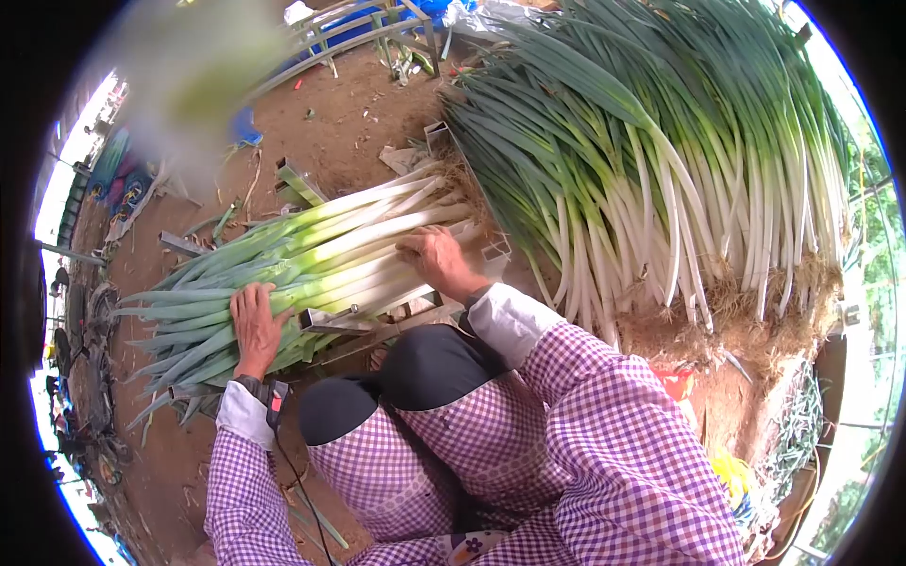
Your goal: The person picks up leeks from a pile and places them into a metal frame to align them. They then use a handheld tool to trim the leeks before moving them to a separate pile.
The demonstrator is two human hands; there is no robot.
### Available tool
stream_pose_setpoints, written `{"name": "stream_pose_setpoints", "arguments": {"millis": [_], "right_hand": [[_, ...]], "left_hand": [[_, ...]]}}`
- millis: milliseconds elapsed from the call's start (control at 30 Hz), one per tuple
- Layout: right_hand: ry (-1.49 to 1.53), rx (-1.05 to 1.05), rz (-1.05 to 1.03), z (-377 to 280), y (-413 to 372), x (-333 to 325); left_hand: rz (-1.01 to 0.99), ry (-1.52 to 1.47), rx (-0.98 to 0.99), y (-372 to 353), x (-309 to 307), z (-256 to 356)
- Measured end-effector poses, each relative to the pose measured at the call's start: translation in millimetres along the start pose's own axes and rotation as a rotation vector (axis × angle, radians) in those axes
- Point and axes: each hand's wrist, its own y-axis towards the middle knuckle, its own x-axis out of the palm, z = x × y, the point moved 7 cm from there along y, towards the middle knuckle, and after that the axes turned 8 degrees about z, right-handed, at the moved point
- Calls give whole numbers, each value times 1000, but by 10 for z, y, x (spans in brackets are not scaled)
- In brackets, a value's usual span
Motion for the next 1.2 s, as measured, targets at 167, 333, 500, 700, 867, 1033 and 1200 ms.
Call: {"name": "stream_pose_setpoints", "arguments": {"millis": [167, 333, 500, 700, 867, 1033, 1200], "right_hand": [[-122, -28, -85, 109, -18, 173], [-60, 34, -92, 14, 23, 127], [-53, 9, -45, -24, 19, 84], [-51, -29, -48, 89, 16, 143], [-80, -24, -89, 85, 33, 216], [-158, 20, -57, 297, -34, 407], [-31, 46, -29, 255, -51, 389]], "left_hand": [[-1, -24, -14, -7, 24, -12], [2, -57, 102, -5, -249, -65], [110, 55, 1, -110, -308, -562], [5, 101, -122, -320, -204, -498], [-47, 77, -131, -265, 22, -604], [-61, 90, -185, -287, -19, -553], [-144, -9, -239, -245, 72, -530]]}}
